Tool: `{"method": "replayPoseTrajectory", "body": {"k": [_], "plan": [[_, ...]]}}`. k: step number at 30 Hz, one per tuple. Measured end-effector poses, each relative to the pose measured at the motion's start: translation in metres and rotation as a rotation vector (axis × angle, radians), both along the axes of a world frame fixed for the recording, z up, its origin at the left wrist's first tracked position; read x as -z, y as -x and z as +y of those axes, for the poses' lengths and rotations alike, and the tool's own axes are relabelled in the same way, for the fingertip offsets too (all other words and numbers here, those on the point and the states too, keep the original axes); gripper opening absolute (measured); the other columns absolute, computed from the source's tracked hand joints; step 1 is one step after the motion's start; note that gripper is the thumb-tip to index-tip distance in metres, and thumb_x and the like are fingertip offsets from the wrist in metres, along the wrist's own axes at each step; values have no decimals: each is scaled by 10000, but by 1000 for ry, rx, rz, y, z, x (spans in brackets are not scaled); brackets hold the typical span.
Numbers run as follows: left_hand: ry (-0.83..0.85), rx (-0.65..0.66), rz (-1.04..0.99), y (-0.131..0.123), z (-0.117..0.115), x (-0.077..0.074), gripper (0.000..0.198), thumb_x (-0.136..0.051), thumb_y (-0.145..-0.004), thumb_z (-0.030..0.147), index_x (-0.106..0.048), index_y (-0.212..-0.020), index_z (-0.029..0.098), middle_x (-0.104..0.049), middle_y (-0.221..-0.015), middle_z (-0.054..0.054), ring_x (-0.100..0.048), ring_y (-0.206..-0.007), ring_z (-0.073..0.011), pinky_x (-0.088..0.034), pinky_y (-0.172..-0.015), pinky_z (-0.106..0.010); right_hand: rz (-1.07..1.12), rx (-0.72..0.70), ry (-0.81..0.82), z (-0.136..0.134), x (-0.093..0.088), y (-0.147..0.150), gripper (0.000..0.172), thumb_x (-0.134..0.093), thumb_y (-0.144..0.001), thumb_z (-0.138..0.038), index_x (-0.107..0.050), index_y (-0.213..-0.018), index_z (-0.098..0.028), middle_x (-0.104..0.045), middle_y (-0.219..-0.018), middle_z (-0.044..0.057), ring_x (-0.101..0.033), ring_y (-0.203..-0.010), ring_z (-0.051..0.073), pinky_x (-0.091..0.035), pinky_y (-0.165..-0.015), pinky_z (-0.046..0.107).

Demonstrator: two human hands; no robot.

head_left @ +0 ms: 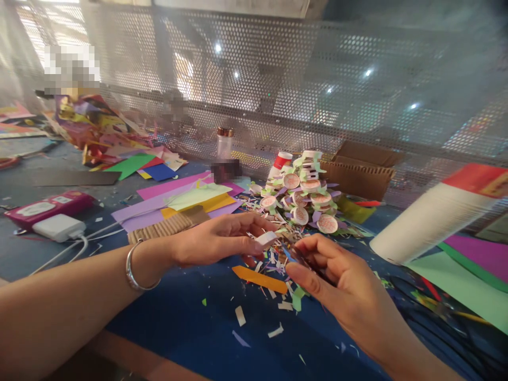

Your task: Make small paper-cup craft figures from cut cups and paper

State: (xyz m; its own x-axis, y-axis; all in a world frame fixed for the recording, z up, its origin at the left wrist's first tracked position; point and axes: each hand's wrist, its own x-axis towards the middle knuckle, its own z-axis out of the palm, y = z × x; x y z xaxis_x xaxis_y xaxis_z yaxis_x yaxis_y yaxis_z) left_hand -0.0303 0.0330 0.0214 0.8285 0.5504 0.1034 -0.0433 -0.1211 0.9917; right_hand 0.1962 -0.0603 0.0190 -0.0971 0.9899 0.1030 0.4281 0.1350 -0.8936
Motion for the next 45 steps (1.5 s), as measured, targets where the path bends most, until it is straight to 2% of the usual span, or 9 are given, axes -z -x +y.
{"method": "replayPoseTrajectory", "body": {"k": [3,6,14,17,24,31,35,40,45], "plan": [[42,5,34,-2,-2,1,337,-605,-962,313,-576,-1262,164,-643,-1002,-48,-631,-870,-148,-559,-773,-275,15,85,-123,-1,4,5,274,-754,-862,-441,-615,-996,-247,-690,-835,-12,-643,-724,137,-551,-634,209],[42,51,75,-4,-6,2,331,-576,-987,375,-604,-1226,147,-649,-968,-58,-632,-844,-152,-540,-694,-246,-1,67,-205,0,10,9,215,-738,-876,-402,-637,-998,-257,-723,-812,-14,-670,-677,133,-557,-589,192],[66,81,159,-12,-26,-3,285,-615,-951,412,-627,-1068,152,-642,-914,-35,-625,-724,-126,-511,-621,-230,-107,63,-245,4,7,7,127,-700,-868,-355,-690,-849,-231,-690,-710,-16,-619,-622,129,-509,-550,193],[34,27,192,-13,-31,-2,226,-662,-915,352,-602,-1010,156,-613,-811,2,-597,-685,-115,-504,-610,-218,-137,57,-184,4,5,7,173,-672,-876,-371,-685,-808,-212,-652,-675,-11,-563,-599,127,-460,-536,215],[-332,-112,403,-11,-32,2,238,-591,-955,370,-597,-844,159,-533,-676,43,-491,-583,-82,-344,-500,-190,86,-88,77,8,7,4,230,-801,-810,-403,-704,-786,-196,-605,-713,-19,-511,-687,122,-418,-608,213],[-368,-73,359,-12,-32,2,275,-566,-981,370,-644,-859,136,-581,-743,21,-505,-600,-69,-349,-514,-179,303,-152,249,14,5,-1,261,-888,-748,-393,-737,-783,-183,-647,-743,-9,-529,-708,112,-423,-646,210],[-399,-66,272,-11,-31,2,204,-617,-956,284,-638,-831,125,-561,-713,37,-493,-623,-55,-366,-547,-152,350,-166,352,16,7,-1,344,-878,-755,-474,-706,-782,-177,-528,-660,-44,-340,-553,59,-243,-488,211],[-303,8,165,-10,-26,4,162,-666,-935,254,-666,-843,121,-595,-735,29,-518,-663,-57,-410,-579,-130,444,-229,439,13,9,-1,308,-857,-798,-438,-672,-855,-198,-465,-677,-63,-228,-521,52,-121,-462,252],[3,-18,71,-13,-20,8,215,-648,-950,319,-668,-886,115,-645,-765,-4,-593,-637,-84,-518,-565,-168,372,-149,257,12,5,-1,383,-775,-853,-546,-631,-845,-191,-409,-632,-82,-196,-505,56,-138,-441,235]]}}
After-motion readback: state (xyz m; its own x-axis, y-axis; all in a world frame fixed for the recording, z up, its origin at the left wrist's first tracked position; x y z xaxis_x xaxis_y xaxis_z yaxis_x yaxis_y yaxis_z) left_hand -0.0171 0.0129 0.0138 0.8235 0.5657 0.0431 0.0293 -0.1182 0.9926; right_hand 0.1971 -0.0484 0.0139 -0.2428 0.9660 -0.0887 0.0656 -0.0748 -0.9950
